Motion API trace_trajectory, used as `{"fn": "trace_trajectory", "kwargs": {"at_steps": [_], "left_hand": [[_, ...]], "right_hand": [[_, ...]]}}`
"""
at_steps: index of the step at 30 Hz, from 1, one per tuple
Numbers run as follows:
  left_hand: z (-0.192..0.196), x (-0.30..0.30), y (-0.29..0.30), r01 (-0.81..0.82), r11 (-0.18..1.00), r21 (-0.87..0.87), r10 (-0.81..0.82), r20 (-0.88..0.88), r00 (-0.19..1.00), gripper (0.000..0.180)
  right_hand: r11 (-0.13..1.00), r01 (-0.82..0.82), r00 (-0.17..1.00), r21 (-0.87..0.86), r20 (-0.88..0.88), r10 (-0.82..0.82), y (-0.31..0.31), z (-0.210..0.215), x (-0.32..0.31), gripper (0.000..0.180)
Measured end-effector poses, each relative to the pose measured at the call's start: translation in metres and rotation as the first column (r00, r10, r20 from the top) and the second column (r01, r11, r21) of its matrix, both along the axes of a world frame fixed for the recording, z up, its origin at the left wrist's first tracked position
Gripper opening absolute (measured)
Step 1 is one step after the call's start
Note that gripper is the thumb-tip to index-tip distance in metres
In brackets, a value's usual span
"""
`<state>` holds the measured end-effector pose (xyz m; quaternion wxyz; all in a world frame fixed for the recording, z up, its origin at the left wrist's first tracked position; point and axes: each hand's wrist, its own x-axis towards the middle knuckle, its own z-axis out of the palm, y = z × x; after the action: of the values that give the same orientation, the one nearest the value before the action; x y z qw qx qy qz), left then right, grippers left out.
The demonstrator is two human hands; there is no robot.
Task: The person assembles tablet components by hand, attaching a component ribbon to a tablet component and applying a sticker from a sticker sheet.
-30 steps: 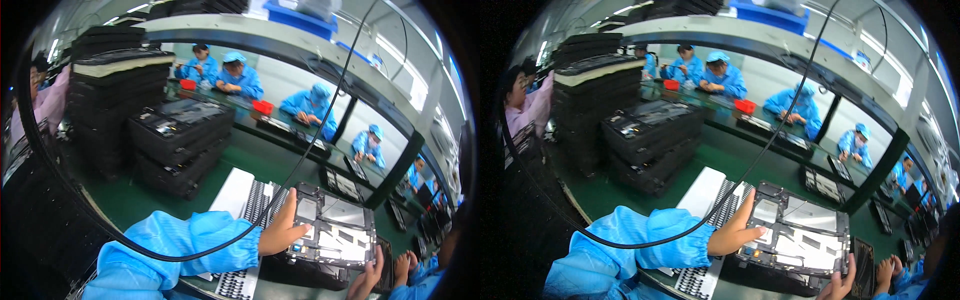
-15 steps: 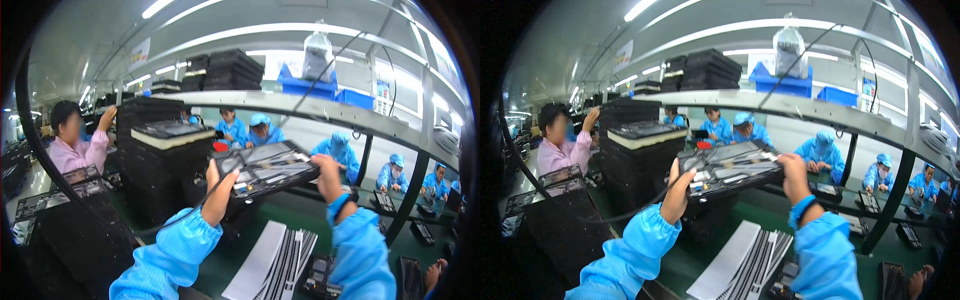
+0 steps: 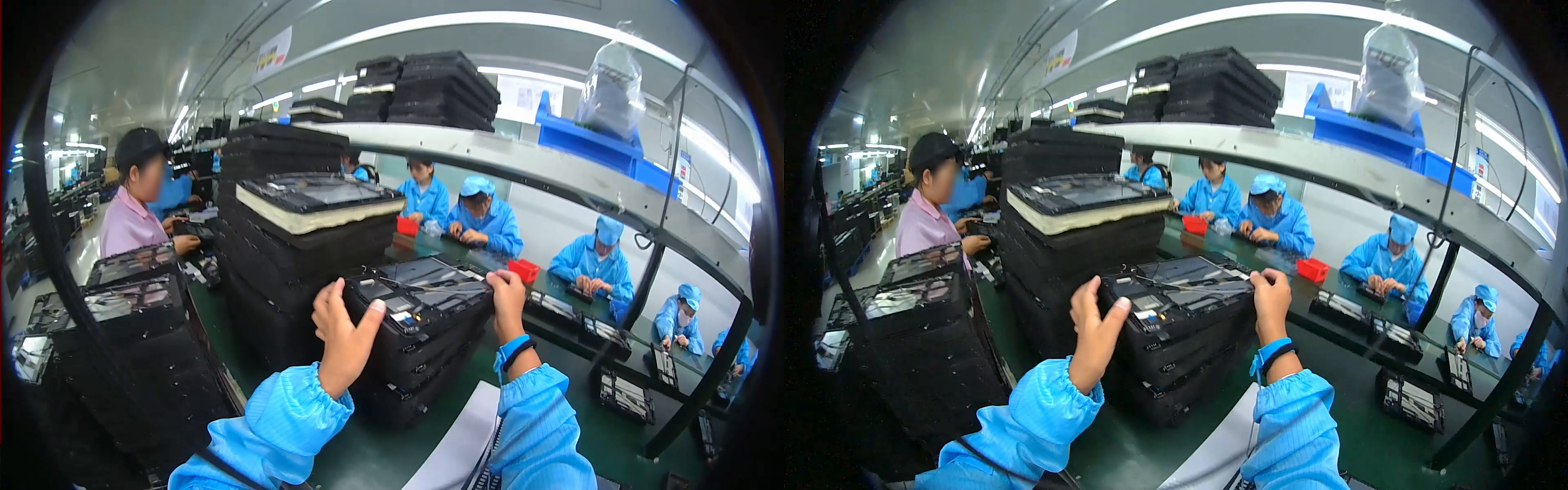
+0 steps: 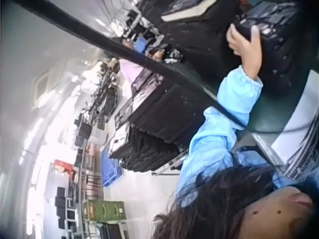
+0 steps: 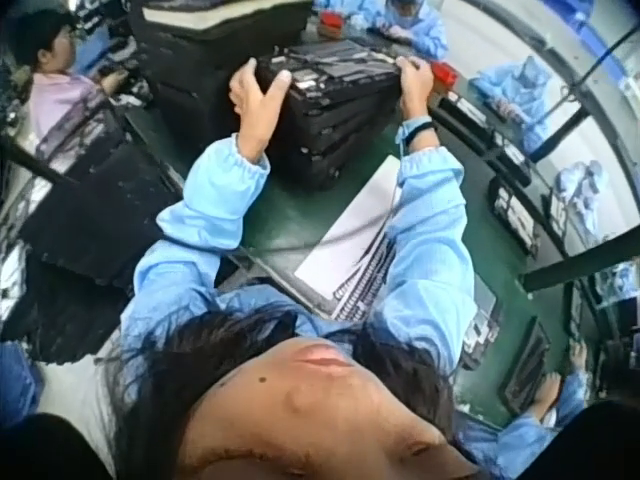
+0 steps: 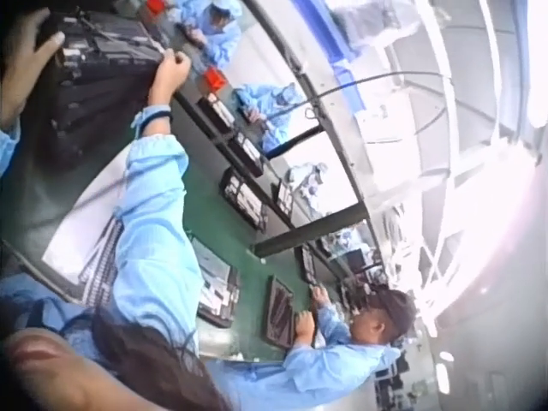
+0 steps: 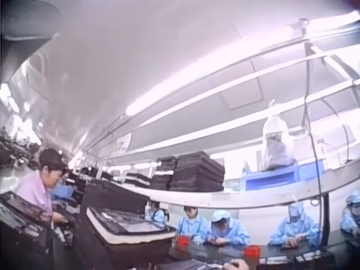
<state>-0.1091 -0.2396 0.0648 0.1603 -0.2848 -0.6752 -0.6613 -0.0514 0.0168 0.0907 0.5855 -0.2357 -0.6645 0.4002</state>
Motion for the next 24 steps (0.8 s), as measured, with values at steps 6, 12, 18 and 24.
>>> {"fn": "trace_trajectory", "kwargs": {"at_steps": [6, 12, 18, 24], "left_hand": [[-0.017, -0.020, 0.017, 0.009, 0.991, 0.133, -0.023, 0.101, 0.995, 0.068], [-0.018, -0.006, 0.025, 0.015, 0.966, 0.258, -0.008, -0.027, 1.000, 0.067], [-0.072, 0.042, -0.023, 0.293, 0.951, -0.098, -0.303, -0.474, 0.827, 0.034], [-0.079, 0.105, 0.028, 0.652, 0.429, -0.626, -0.900, -0.358, 0.249, 0.014]], "right_hand": [[0.909, -0.351, 0.918, -0.225, -0.275, 0.286, 0.005, -0.014, -0.014, 0.038], [0.993, -0.121, 0.981, -0.016, 0.151, 0.122, 0.042, 0.000, 0.004, 0.049], [0.940, -0.054, 0.276, 0.336, 0.910, -0.309, -0.005, 0.059, 0.172, 0.037], [0.995, 0.089, 0.210, -0.048, 0.977, 0.029, -0.064, 0.020, 0.271, 0.014]]}}
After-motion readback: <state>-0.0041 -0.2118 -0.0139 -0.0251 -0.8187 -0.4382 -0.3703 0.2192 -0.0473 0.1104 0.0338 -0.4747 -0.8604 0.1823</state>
